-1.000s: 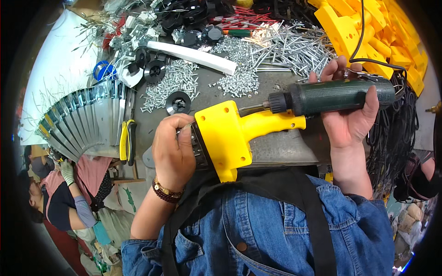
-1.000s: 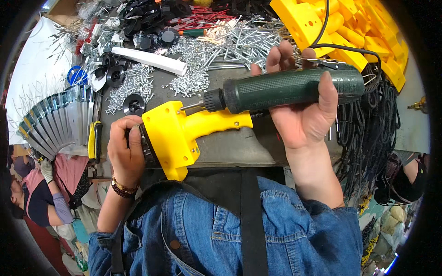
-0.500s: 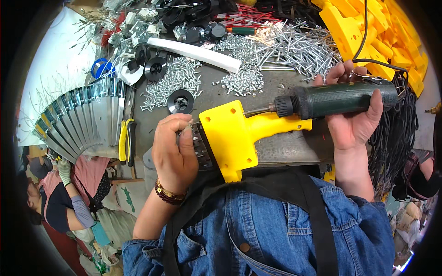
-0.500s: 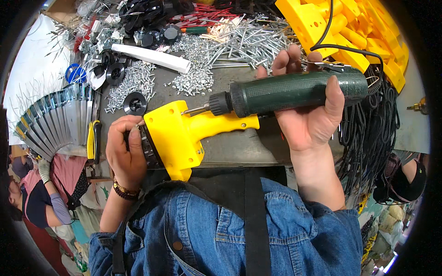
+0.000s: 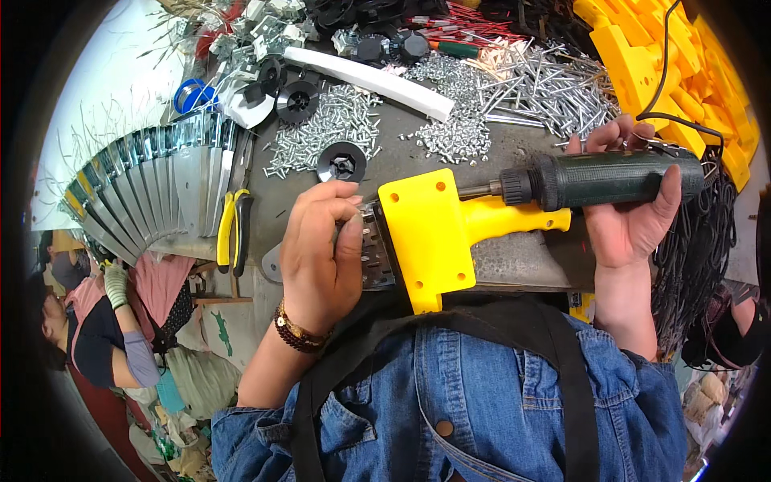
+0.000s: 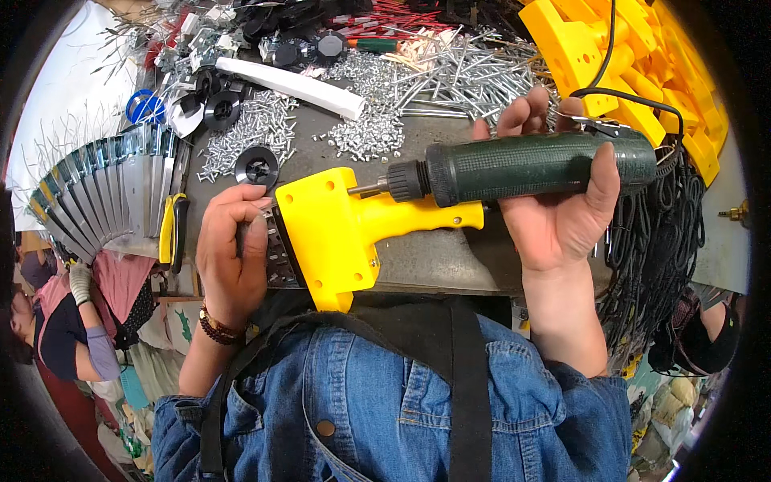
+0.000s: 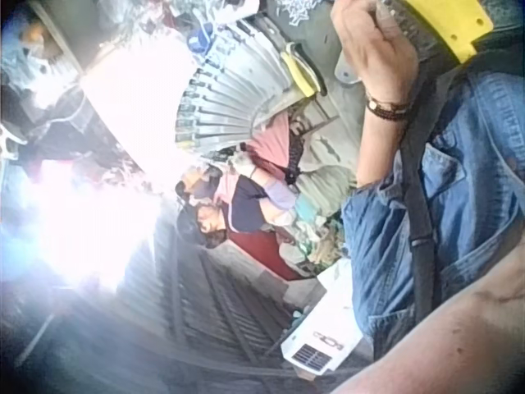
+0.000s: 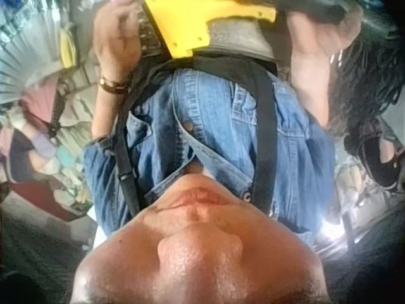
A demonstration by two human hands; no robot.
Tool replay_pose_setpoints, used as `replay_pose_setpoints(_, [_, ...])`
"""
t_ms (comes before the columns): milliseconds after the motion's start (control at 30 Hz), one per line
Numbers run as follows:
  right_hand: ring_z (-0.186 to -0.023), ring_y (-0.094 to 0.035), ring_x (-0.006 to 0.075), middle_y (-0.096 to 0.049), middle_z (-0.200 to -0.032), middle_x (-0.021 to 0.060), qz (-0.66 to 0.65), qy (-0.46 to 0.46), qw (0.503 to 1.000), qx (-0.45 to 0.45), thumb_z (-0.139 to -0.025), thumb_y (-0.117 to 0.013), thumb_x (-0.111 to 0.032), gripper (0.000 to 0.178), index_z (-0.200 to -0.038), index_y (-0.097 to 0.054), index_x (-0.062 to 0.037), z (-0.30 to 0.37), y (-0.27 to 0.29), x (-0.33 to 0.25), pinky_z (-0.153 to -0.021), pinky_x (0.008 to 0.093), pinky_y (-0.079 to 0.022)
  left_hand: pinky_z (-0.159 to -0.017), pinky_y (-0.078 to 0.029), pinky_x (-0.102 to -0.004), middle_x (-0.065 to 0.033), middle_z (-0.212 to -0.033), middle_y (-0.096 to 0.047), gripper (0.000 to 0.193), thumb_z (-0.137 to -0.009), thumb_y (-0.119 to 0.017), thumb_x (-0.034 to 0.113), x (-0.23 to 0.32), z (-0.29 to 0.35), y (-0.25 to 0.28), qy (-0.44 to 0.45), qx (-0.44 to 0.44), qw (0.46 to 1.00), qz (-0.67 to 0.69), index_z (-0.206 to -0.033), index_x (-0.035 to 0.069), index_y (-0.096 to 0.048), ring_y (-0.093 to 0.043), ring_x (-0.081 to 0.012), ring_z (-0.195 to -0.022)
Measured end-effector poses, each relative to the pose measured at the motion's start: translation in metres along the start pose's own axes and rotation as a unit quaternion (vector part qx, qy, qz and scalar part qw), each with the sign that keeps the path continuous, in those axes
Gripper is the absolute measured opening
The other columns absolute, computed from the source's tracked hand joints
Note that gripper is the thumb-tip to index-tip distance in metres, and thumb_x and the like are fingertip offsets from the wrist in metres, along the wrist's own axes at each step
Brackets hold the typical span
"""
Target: Assembling a yellow-handled power tool or appliance, involving soldering wires and screwdriving.
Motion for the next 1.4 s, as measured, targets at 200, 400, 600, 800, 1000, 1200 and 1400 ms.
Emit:
replay_pose_setpoints(200, [-0.123,-0.051,0.0264,-0.057,-0.129,0.0082,-0.011,-0.004,1.000,-0.026,-0.080,-0.079,-0.033,0.045,-0.118,-0.064,-0.0139,-0.001,-0.004,0.002,-0.119,0.0589,-0.020,-0.091,-0.048,-0.0357,-0.0173,-0.111,-0.064,0.007,-0.089,-0.062,0.001,-0.002,-0.001,0.000,0.005,-0.006,0.999,0.042,-0.094,0.000,-0.057,-0.064,-0.0285,-0.099])
replay_pose_setpoints(400, [-0.123,-0.051,0.0257,-0.057,-0.128,0.0074,-0.011,0.003,1.000,-0.003,-0.081,-0.079,-0.032,0.042,-0.116,-0.065,-0.0138,0.000,-0.001,0.002,-0.119,0.0590,-0.019,-0.088,-0.049,-0.0351,-0.0172,-0.106,-0.066,0.008,-0.086,-0.065,0.000,-0.001,-0.001,0.002,-0.011,0.013,1.000,0.019,-0.091,0.001,-0.058,-0.064,-0.0278,-0.096])
replay_pose_setpoints(600, [-0.123,-0.051,0.0251,-0.057,-0.128,0.0068,-0.018,-0.007,1.000,-0.007,-0.080,-0.079,-0.032,0.043,-0.116,-0.064,-0.0138,0.001,-0.003,0.004,-0.119,0.0586,-0.019,-0.087,-0.049,-0.0348,-0.0162,-0.104,-0.067,0.011,-0.085,-0.067,0.000,0.000,0.000,0.005,-0.019,0.024,0.999,0.027,-0.092,0.001,-0.060,-0.064,-0.0273,-0.096])
replay_pose_setpoints(800, [-0.123,-0.051,0.0247,-0.057,-0.127,0.0064,-0.016,-0.008,1.000,-0.013,-0.080,-0.079,-0.032,0.043,-0.116,-0.063,-0.0143,0.002,-0.004,0.003,-0.119,0.0578,-0.020,-0.080,-0.053,-0.0375,-0.0144,-0.099,-0.069,0.013,-0.083,-0.070,0.003,-0.005,-0.008,0.002,-0.005,-0.017,0.999,0.037,-0.092,0.003,-0.061,-0.066,-0.0331,-0.093])
replay_pose_setpoints(1000, [-0.123,-0.052,0.0233,-0.057,-0.126,0.0048,0.014,-0.009,1.000,-0.003,-0.079,-0.081,-0.029,0.045,-0.116,-0.060,-0.0142,0.010,-0.004,-0.004,-0.120,0.0568,-0.017,-0.078,-0.053,-0.0367,-0.0131,-0.098,-0.069,0.014,-0.081,-0.069,0.001,0.002,-0.013,-0.005,-0.054,-0.042,0.995,0.069,-0.092,0.003,-0.062,-0.067,-0.0325,-0.090])
replay_pose_setpoints(1200, [-0.118,-0.053,0.0206,-0.055,-0.117,-0.0013,0.013,0.013,1.000,0.014,-0.078,-0.081,-0.025,0.042,-0.112,-0.058,-0.0157,0.017,0.001,-0.014,-0.119,0.0563,-0.018,-0.073,-0.054,-0.0375,-0.0126,-0.096,-0.069,0.014,-0.079,-0.068,-0.004,0.016,-0.020,-0.011,-0.111,-0.025,0.988,0.101,-0.089,0.003,-0.062,-0.067,-0.0325,-0.086])
replay_pose_setpoints(1400, [-0.114,-0.053,0.0186,-0.055,-0.115,-0.0023,0.016,0.004,1.000,0.014,-0.077,-0.082,-0.022,0.038,-0.107,-0.058,-0.0165,0.012,0.000,-0.010,-0.119,0.0548,-0.019,-0.069,-0.054,-0.0376,-0.0128,-0.093,-0.070,0.014,-0.078,-0.068,-0.005,0.014,-0.017,-0.011,-0.121,-0.016,0.989,0.078,-0.088,0.003,-0.062,-0.067,-0.0321,-0.081])
Point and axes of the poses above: each hand's wrist, its own z-axis away from the middle knuckle, its own y-axis out of the back of the hand, x = y × z, the point moved 10 cm from there along -z, towards the middle knuckle
